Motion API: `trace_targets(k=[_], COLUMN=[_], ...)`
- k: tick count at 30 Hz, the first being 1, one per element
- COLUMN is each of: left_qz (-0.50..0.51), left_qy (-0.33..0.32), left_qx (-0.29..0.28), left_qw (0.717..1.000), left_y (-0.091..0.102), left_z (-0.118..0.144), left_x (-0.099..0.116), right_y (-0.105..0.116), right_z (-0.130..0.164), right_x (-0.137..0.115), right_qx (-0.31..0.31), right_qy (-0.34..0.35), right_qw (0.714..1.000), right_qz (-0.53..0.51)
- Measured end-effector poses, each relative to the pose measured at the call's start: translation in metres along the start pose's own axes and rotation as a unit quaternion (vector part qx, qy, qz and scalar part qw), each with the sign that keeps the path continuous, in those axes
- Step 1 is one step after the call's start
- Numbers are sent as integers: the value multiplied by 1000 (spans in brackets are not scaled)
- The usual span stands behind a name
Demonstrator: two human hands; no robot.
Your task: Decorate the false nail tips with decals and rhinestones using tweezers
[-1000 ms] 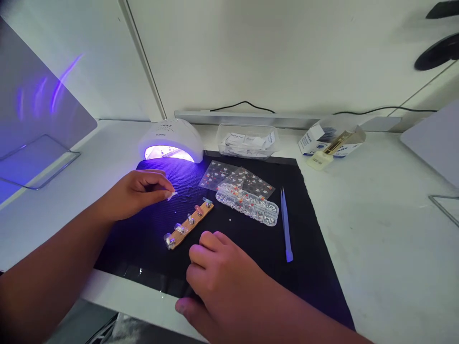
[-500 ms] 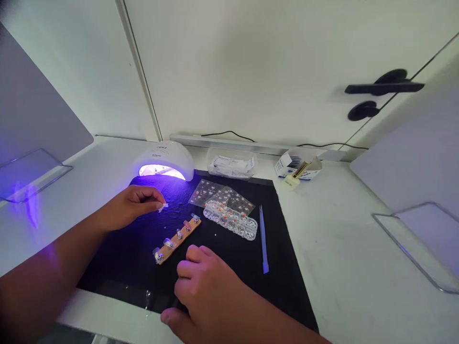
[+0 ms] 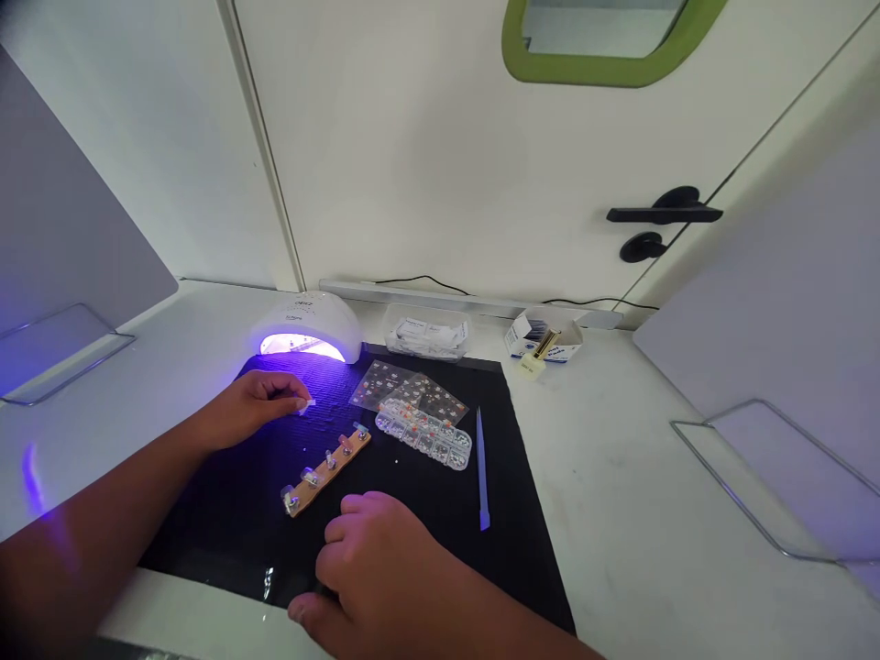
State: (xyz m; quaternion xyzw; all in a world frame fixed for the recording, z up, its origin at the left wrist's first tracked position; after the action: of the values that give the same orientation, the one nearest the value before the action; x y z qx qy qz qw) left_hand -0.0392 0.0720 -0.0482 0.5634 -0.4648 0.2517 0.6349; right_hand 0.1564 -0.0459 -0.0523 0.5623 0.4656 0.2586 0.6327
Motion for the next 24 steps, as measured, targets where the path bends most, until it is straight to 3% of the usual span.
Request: trace_targets(k=[7, 13, 19, 24], left_qz=[-43, -100, -179, -281], left_qy=[31, 61, 81, 50], left_qx=[-11, -17, -1, 3], left_qw=[999, 993, 981, 958], left_y=[3, -10, -10, -3], left_z=[-3, -4, -9, -25], left_x=[-17, -23, -8, 22], right_y=[-3, 1, 5, 5], right_z=[0, 0, -1, 0], right_x=[-2, -4, -5, -7], right_qx=[-25, -61, -82, -79], right_qy=[-11, -17, -6, 1], right_qw=[999, 998, 996, 996], right_qz=[20, 24, 36, 42])
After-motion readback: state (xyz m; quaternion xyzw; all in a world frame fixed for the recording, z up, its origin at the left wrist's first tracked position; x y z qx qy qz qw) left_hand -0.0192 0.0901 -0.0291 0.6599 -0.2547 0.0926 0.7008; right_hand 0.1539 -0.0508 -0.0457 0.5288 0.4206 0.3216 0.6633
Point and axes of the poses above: each hand's wrist, its own z-axis away from the middle knuckle, its own y-axis out of the back of the hand, x = y × z, the point moved 5 cm from there along -z, towards the middle knuckle, and after that the axes turned 5 degrees about z, right-handed, at the moved point
